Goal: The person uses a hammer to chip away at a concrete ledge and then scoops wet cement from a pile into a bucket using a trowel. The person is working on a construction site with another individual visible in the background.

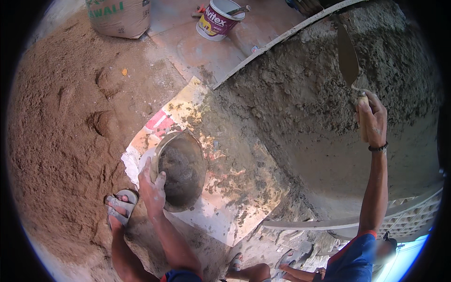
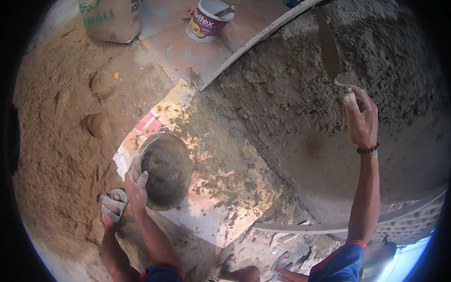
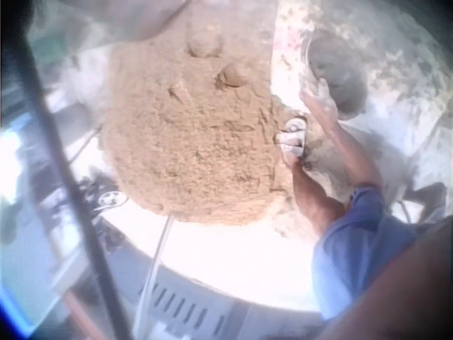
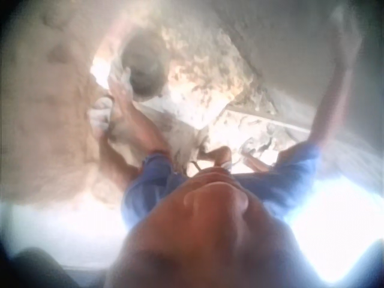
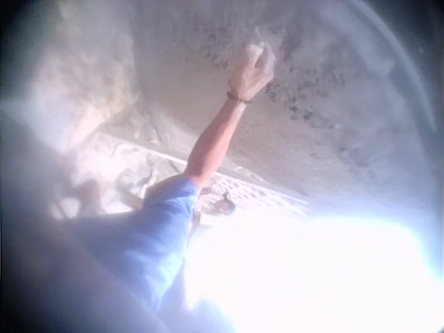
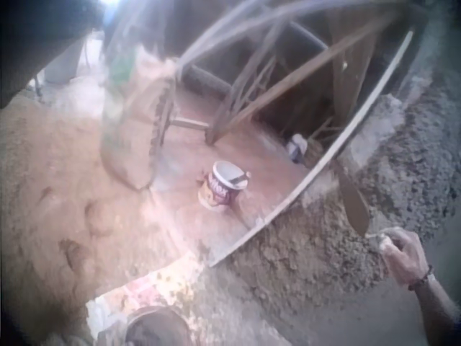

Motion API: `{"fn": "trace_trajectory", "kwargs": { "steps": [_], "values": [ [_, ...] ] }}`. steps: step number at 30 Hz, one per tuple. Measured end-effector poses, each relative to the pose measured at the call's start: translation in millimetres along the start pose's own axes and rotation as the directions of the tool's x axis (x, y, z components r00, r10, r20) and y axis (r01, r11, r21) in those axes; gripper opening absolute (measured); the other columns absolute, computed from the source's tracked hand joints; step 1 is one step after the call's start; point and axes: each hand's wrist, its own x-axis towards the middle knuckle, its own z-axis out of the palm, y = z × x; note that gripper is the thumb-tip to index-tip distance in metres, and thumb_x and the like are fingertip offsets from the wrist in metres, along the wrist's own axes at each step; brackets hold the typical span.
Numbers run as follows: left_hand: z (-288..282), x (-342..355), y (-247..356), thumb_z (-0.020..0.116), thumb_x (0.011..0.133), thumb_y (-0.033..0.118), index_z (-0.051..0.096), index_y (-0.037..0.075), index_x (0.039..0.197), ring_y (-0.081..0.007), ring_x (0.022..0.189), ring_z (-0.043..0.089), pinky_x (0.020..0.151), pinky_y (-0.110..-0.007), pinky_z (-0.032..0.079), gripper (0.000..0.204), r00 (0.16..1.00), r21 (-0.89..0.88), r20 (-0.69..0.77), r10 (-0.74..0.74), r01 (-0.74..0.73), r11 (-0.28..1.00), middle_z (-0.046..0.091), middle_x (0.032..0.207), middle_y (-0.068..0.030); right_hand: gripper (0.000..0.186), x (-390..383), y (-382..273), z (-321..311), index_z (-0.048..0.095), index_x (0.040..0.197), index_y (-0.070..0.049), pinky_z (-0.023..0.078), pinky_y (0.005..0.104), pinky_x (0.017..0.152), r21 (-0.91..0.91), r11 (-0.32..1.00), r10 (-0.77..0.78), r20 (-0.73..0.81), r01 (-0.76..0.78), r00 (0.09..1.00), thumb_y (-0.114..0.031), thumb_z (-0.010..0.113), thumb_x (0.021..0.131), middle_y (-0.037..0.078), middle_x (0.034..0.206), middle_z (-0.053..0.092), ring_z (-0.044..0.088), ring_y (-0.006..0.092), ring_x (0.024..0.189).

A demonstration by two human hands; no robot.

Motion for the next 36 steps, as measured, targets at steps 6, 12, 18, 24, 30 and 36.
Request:
{"fn": "trace_trajectory", "kwargs": {
  "steps": [6, 12, 18, 24, 30, 36],
  "values": [
    [2, 9, 9, 0.067, 0.082, 0.019, 0.05, 0.002, 0.137, -0.0353, 0.122, 0.05, 0.105, -0.041, 0.036, 0.06, 0.997, -0.019, 0.032, -0.073, 0.074, 0.997, 0.053, 0.13, -0.0221, 0.049, -118, 8, 112, 0.059, 0.118, 0.0, 0.043, 0.0288, 0.054, -0.006, 0.981, -0.161, 0.542, 0.195, 0.825, -0.028, 0.073, 0.079, 0.007, 0.082, 0.056, 0.054, 0.0177, 0.06],
    [-9, 3, -4, 0.068, 0.081, 0.018, 0.053, 0.003, 0.135, -0.0358, 0.123, 0.049, 0.106, -0.041, 0.036, 0.058, 0.998, -0.146, 0.067, 0.009, 0.001, 0.989, 0.056, 0.127, -0.0222, 0.024, -160, -25, 251, 0.059, 0.1, -0.004, 0.053, 0.0467, 0.068, -0.383, 0.706, -0.07, 0.799, 0.596, 0.597, -0.009, 0.064, 0.076, 0.02, 0.086, 0.064, 0.066, 0.0357, 0.079],
    [-3, -3, -2, 0.069, 0.08, 0.012, 0.056, 0.007, 0.133, -0.0371, 0.123, 0.048, 0.108, -0.043, 0.033, 0.055, 0.993, -0.122, 0.063, 0.097, -0.089, 0.989, 0.056, 0.133, -0.0188, 0.036, -174, -33, 323, 0.059, 0.115, -0.006, 0.054, 0.0445, 0.068, -0.116, 0.868, -0.04, 0.953, 0.483, 0.3, -0.009, 0.063, 0.079, 0.02, 0.085, 0.066, 0.067, 0.0366, 0.08],
    [-6, 2, -4, 0.068, 0.083, 0.021, 0.055, 0.004, 0.133, -0.0357, 0.122, 0.05, 0.108, -0.042, 0.033, 0.054, 0.998, -0.183, 0.048, 0.036, -0.027, 0.983, 0.057, 0.131, -0.0187, 0.049, -229, -16, 385, 0.057, 0.125, -0.007, 0.052, 0.0395, 0.067, 0.292, 0.956, -0.264, 0.812, 0.029, 0.521, -0.014, 0.069, 0.079, 0.017, 0.081, 0.066, 0.064, 0.0339, 0.072],
    [-9, 4, -9, 0.063, 0.089, 0.024, 0.053, -0.002, 0.133, -0.0285, 0.12, 0.053, 0.105, -0.037, 0.036, 0.052, 0.997, -0.23, 0.011, -0.076, 0.077, 0.97, 0.059, 0.125, -0.0197, 0.045, -249, 13, 365, 0.06, 0.122, -0.007, 0.052, 0.038, 0.063, 0.408, 0.912, -0.317, 0.655, 0.032, 0.686, -0.011, 0.068, 0.079, 0.017, 0.081, 0.065, 0.065, 0.0304, 0.069],
    [-16, 1, -3, 0.055, 0.096, 0.031, 0.055, -0.006, 0.127, -0.0218, 0.105, 0.056, 0.098, -0.034, 0.039, 0.048, 0.985, -0.221, -0.081, -0.154, 0.133, 0.966, 0.064, 0.112, -0.0151, 0.045, -201, 6, 260, 0.057, 0.12, -0.006, 0.052, 0.0405, 0.068, 0.343, 0.927, -0.161, 0.728, -0.152, 0.666, -0.015, 0.07, 0.078, 0.02, 0.091, 0.065, 0.066, 0.0347, 0.077]
  ]
}}
